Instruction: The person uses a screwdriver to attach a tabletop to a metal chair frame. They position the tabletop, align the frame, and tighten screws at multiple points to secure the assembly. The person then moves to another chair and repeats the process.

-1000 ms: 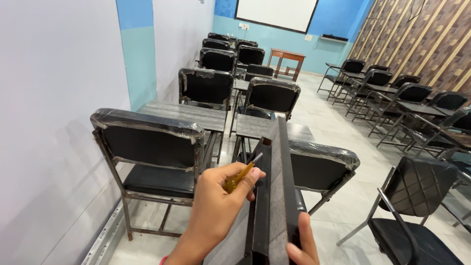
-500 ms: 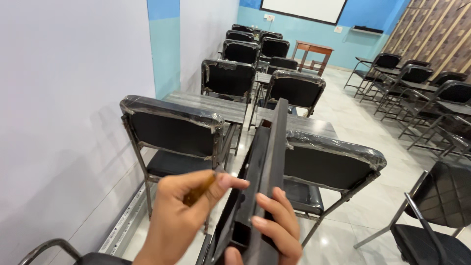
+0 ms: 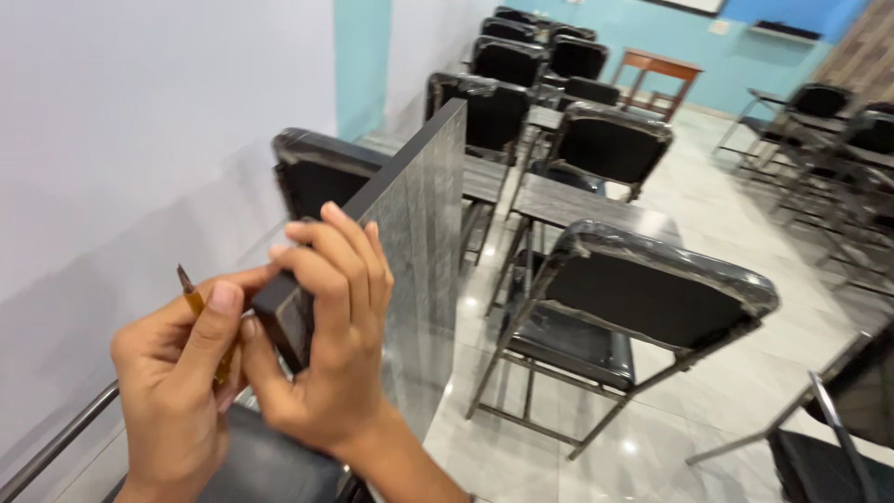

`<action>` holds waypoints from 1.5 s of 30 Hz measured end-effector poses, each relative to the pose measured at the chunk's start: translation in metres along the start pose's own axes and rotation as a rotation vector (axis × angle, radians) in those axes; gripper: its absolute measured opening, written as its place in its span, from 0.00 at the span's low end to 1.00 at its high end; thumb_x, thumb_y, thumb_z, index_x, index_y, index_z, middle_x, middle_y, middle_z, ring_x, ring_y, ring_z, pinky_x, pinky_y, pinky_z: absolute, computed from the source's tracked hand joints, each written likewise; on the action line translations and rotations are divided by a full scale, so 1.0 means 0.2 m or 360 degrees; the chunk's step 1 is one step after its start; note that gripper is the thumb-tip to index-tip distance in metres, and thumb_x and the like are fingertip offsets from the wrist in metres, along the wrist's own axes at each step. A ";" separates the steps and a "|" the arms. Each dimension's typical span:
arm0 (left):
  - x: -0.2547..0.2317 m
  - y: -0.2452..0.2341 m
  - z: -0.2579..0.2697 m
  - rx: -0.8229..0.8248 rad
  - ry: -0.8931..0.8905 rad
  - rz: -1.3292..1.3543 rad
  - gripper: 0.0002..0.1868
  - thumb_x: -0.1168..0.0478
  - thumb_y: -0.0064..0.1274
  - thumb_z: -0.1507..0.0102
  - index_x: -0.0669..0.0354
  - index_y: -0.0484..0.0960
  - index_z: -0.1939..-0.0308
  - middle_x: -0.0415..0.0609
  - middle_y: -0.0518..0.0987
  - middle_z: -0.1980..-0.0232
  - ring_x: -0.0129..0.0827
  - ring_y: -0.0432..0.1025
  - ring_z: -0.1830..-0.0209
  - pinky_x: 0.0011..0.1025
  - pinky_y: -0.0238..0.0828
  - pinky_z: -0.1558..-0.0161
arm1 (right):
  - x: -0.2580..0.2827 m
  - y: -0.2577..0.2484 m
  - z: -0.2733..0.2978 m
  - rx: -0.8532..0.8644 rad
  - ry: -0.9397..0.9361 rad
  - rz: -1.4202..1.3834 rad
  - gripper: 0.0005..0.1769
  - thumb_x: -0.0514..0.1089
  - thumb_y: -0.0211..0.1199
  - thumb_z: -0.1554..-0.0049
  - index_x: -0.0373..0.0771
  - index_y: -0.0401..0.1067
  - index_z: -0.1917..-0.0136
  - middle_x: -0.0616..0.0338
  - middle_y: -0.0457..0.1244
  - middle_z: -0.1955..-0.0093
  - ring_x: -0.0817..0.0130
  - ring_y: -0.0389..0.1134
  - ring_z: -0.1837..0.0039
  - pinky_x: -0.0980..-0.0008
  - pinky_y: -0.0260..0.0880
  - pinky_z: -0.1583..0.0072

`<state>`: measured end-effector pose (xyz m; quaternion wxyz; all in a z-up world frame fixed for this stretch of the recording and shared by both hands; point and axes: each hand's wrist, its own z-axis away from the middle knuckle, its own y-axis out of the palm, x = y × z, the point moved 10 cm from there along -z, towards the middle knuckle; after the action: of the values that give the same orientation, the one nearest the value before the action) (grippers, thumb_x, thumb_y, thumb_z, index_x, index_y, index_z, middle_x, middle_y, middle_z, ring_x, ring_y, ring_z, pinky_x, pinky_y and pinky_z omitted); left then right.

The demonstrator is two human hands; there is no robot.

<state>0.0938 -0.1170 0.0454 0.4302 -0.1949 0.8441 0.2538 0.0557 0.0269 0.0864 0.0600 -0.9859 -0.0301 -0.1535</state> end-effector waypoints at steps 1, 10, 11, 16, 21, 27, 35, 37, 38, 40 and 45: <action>-0.03 -0.02 0.01 -0.0037 0.0031 -0.0009 0.16 0.60 0.51 0.28 0.68 0.86 0.45 0.35 0.70 0.77 0.12 0.55 0.82 0.17 0.46 0.80 | 0.00 0.03 -0.01 0.0037 -0.0019 -0.0022 0.27 0.45 0.65 0.40 0.39 0.61 0.31 0.52 0.58 0.27 0.51 0.53 0.19 0.48 0.41 0.17; -0.12 -0.16 -0.02 -0.0428 0.0206 -0.0567 0.14 0.63 0.60 0.33 0.67 0.85 0.46 0.34 0.74 0.68 0.13 0.56 0.75 0.18 0.49 0.76 | -0.06 0.26 -0.10 0.0474 -0.0180 -0.0230 0.29 0.48 0.62 0.40 0.42 0.62 0.28 0.57 0.58 0.27 0.56 0.51 0.16 0.50 0.39 0.17; -0.12 -0.17 -0.02 -0.0437 0.0258 -0.0611 0.13 0.62 0.60 0.32 0.68 0.85 0.47 0.34 0.73 0.68 0.14 0.56 0.75 0.18 0.49 0.76 | -0.06 0.28 -0.11 0.0488 -0.0176 -0.0228 0.28 0.48 0.62 0.39 0.42 0.63 0.29 0.58 0.59 0.27 0.58 0.51 0.18 0.51 0.40 0.17; -0.10 -0.23 -0.08 -0.0384 0.0499 -0.0551 0.15 0.63 0.59 0.30 0.69 0.83 0.42 0.32 0.75 0.63 0.12 0.61 0.67 0.17 0.57 0.68 | -0.08 0.39 -0.13 0.0522 -0.0194 -0.0261 0.26 0.49 0.62 0.40 0.42 0.64 0.30 0.58 0.60 0.28 0.59 0.53 0.17 0.51 0.39 0.15; -0.02 -0.38 -0.15 -0.0480 0.0493 -0.0640 0.15 0.61 0.58 0.30 0.68 0.84 0.42 0.31 0.70 0.68 0.13 0.57 0.71 0.20 0.51 0.72 | -0.10 0.56 -0.14 0.0609 -0.0242 -0.0318 0.30 0.49 0.62 0.43 0.42 0.65 0.29 0.54 0.59 0.26 0.57 0.53 0.19 0.46 0.39 0.15; 0.09 -0.62 -0.20 -0.0730 0.0407 -0.0834 0.13 0.59 0.58 0.28 0.69 0.83 0.52 0.33 0.64 0.72 0.16 0.50 0.74 0.22 0.45 0.74 | -0.12 0.83 -0.15 0.0750 -0.0260 -0.0269 0.27 0.47 0.59 0.43 0.40 0.66 0.32 0.53 0.61 0.29 0.56 0.55 0.19 0.51 0.45 0.18; 0.50 -0.88 -0.05 -0.0826 0.0232 -0.0657 0.17 0.58 0.55 0.30 0.69 0.83 0.43 0.38 0.84 0.55 0.16 0.75 0.56 0.18 0.71 0.52 | -0.17 1.17 -0.09 0.0877 -0.0335 -0.0220 0.32 0.45 0.59 0.51 0.37 0.64 0.33 0.49 0.60 0.30 0.52 0.55 0.21 0.47 0.45 0.20; 0.63 -0.94 -0.02 -0.0841 0.0066 -0.0617 0.18 0.59 0.56 0.31 0.69 0.83 0.43 0.43 0.85 0.55 0.20 0.75 0.56 0.21 0.71 0.51 | -0.20 1.28 -0.07 0.0915 -0.0335 -0.0207 0.32 0.45 0.59 0.52 0.37 0.64 0.33 0.49 0.60 0.31 0.51 0.55 0.21 0.47 0.45 0.20; 0.69 -0.97 -0.01 -0.0848 -0.0017 -0.0596 0.19 0.59 0.56 0.32 0.69 0.83 0.42 0.45 0.86 0.56 0.22 0.76 0.56 0.23 0.71 0.50 | -0.21 1.33 -0.05 0.0932 -0.0336 -0.0190 0.32 0.45 0.59 0.52 0.37 0.64 0.33 0.48 0.60 0.31 0.51 0.55 0.22 0.48 0.45 0.20; 0.76 -1.02 -0.01 -0.0903 -0.0046 -0.0444 0.18 0.60 0.58 0.33 0.70 0.83 0.43 0.43 0.85 0.55 0.18 0.75 0.57 0.20 0.71 0.53 | -0.23 1.44 -0.01 0.0975 -0.0340 -0.0158 0.33 0.45 0.60 0.52 0.36 0.64 0.34 0.48 0.60 0.31 0.51 0.54 0.22 0.47 0.45 0.21; 0.93 -1.17 -0.01 -0.1121 -0.0394 -0.0199 0.21 0.63 0.68 0.42 0.66 0.85 0.46 0.41 0.82 0.64 0.16 0.58 0.77 0.21 0.50 0.75 | -0.30 1.71 0.07 0.1090 -0.0363 -0.0115 0.33 0.46 0.62 0.53 0.35 0.65 0.34 0.45 0.60 0.31 0.49 0.55 0.23 0.47 0.45 0.22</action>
<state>0.1172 -0.3248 -0.1683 0.4503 -0.3499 0.6331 0.5234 0.0289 -0.3132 0.0173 0.3775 -0.9177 -0.1211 -0.0256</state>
